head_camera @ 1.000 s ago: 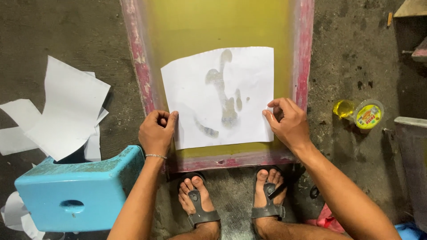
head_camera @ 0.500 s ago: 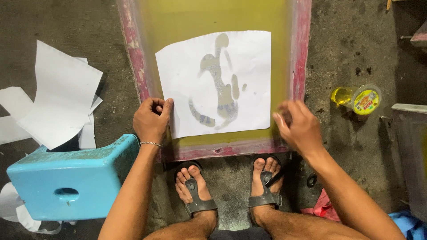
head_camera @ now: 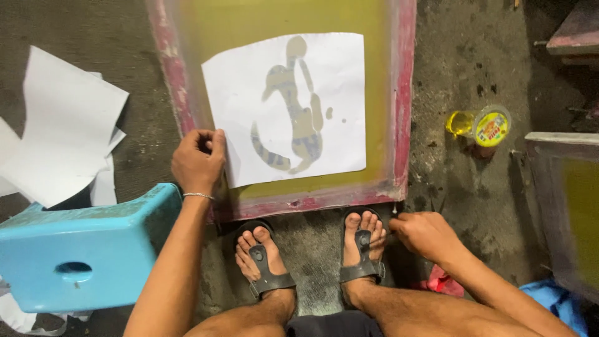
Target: Cutting a printed design from paper and mounting it onto a screen printing frame using oil and a squeegee.
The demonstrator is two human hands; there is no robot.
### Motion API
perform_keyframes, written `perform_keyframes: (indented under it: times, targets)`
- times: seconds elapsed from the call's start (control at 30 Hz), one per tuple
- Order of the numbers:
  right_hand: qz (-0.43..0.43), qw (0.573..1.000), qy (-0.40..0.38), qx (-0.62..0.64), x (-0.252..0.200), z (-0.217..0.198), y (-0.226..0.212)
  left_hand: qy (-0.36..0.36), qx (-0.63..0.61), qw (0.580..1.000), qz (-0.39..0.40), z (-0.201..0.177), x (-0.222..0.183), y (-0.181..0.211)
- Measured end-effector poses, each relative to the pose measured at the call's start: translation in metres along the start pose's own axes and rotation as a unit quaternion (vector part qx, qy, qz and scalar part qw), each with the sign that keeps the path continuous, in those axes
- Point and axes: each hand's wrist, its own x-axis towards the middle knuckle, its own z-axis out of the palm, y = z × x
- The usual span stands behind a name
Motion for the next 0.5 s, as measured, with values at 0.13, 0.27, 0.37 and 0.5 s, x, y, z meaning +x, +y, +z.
perform_keyframes:
  times: [0.13, 0.27, 0.37, 0.5]
  targets:
    - [-0.014, 0.99, -0.046, 0.135, 0.019, -0.084, -0.006, 0.015, -0.059, 0.996, 0.065, -0.008, -0.013, 0.005]
    - [-0.096, 0.981, 0.127, 0.111, 0.057, -0.122, 0.001, 0.062, 0.049, 0.956, 0.283, 0.0, -0.065, 0.032]
    - [-0.193, 0.95, 0.239, -0.043, 0.105, -0.182, -0.012, 0.027, 0.03, 0.876, 0.48, 0.052, -0.12, 0.041]
    - [-0.286, 0.904, 0.284, -0.146, 0.176, -0.167, -0.001, -0.029, -0.012, 0.836, 0.548, 0.049, -0.135, 0.076]
